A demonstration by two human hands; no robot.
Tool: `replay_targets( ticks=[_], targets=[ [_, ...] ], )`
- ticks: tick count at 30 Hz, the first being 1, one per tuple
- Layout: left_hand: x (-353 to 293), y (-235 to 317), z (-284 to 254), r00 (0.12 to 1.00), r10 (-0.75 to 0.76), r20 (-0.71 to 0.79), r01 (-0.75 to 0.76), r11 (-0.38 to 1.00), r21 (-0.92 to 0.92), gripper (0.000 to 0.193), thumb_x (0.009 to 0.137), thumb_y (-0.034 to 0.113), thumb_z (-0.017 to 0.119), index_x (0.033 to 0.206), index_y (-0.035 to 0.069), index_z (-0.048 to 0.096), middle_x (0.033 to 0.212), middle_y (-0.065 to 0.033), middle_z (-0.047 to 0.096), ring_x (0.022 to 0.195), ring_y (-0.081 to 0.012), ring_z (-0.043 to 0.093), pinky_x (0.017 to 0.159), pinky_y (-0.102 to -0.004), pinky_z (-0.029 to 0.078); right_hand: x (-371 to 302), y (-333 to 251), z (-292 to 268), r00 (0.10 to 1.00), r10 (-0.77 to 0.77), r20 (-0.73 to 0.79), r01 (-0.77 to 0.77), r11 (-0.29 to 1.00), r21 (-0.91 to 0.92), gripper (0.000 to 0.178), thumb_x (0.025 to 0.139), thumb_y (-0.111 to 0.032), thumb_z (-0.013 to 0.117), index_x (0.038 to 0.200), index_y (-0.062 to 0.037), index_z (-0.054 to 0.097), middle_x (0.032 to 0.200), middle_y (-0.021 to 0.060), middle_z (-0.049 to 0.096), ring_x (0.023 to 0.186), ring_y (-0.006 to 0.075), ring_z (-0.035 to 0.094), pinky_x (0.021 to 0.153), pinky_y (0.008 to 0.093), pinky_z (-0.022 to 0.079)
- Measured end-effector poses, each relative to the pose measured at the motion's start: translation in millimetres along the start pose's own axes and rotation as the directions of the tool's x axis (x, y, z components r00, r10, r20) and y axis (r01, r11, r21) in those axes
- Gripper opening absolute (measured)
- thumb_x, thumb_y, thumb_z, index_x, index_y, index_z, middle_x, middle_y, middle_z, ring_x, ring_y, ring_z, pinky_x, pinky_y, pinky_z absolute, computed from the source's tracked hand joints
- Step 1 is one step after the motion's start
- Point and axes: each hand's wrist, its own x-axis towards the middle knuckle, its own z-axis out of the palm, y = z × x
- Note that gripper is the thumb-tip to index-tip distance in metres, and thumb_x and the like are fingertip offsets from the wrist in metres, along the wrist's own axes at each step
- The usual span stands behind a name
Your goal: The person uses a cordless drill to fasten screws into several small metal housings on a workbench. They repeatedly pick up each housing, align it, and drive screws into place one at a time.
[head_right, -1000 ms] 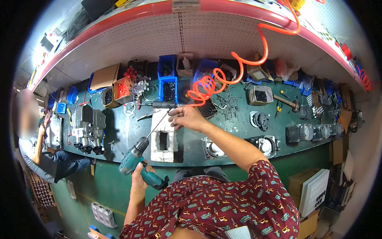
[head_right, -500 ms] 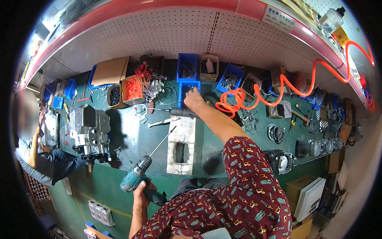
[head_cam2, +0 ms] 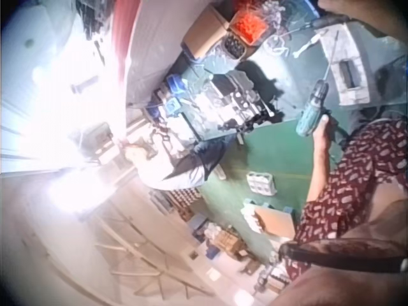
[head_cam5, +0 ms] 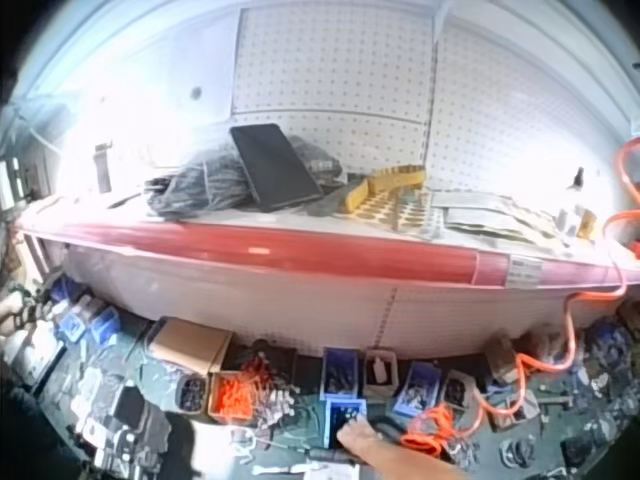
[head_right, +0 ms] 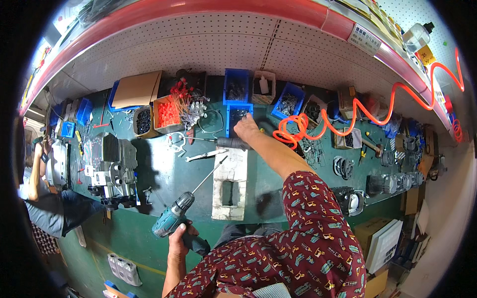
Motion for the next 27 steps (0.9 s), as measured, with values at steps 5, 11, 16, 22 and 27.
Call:
replay_targets(
  ticks=[5, 11, 16, 22, 27],
  targets=[
    [1, -1, -5, 1.0, 0.003, 0.016, -0.003, 1.0, 0.017, 0.048, 0.085, 0.031, 0.072, 0.112, -0.007, 0.06, 0.077, -0.0096, 0.061, 0.074, -0.0231, 0.063, 0.075, -0.0395, 0.055, 2, 3, 11, 0.997, 0.073, -0.038, -0.071, 0.997, 0.04, 0.017, 0.089, -0.012, 0.062, 0.093, -0.0121, 0.078, 0.106, 0.009, 0.074, 0.115, 0.0237, 0.062, 0.102, 0.0452, 0.034],
    [2, 1, 0, 1.0, 0.021, -0.009, -0.02, 0.999, 0.031, 0.047, 0.083, 0.035, 0.072, 0.108, -0.003, 0.06, 0.074, -0.0071, 0.058, 0.073, -0.0232, 0.061, 0.075, -0.0378, 0.054, -20, 19, 5, 0.867, 0.449, -0.219, -0.079, 0.557, 0.827, 0.012, 0.083, -0.012, 0.068, 0.091, -0.0036, 0.072, 0.096, 0.0119, 0.074, 0.087, 0.0311, 0.072, 0.08, 0.0514, 0.053],
    [9, 7, 5, 0.999, 0.043, 0.006, -0.043, 0.999, 0.013, 0.046, 0.083, 0.033, 0.071, 0.109, -0.002, 0.058, 0.073, -0.0065, 0.056, 0.071, -0.0239, 0.059, 0.073, -0.0378, 0.052, -64, 16, -21, 0.903, 0.422, 0.084, 0.201, -0.587, 0.784, 0.011, 0.085, 0.002, 0.071, 0.088, -0.0005, 0.061, 0.085, 0.0116, 0.068, 0.074, 0.0222, 0.071, 0.064, 0.0313, 0.061],
    [18, 19, 20, 0.995, 0.074, 0.069, -0.074, 0.997, -0.002, 0.046, 0.082, 0.029, 0.073, 0.11, -0.004, 0.059, 0.077, -0.0085, 0.057, 0.073, -0.0226, 0.06, 0.074, -0.041, 0.055, -111, 17, -36, 0.899, 0.432, 0.068, 0.258, -0.65, 0.715, 0.012, 0.089, 0.001, 0.071, 0.097, 0.0007, 0.063, 0.091, 0.0119, 0.069, 0.078, 0.0221, 0.071, 0.069, 0.0339, 0.062],
    [25, 20, 34, 0.984, 0.057, 0.169, -0.061, 0.998, 0.015, 0.046, 0.082, 0.032, 0.075, 0.108, -0.003, 0.06, 0.076, -0.0084, 0.057, 0.072, -0.0222, 0.059, 0.073, -0.0393, 0.054, -177, 9, -42, 0.931, 0.363, 0.041, 0.305, -0.833, 0.462, 0.015, 0.093, -0.001, 0.068, 0.107, -0.0004, 0.065, 0.095, 0.0102, 0.069, 0.084, 0.0205, 0.07, 0.073, 0.033, 0.062]
  ],
)
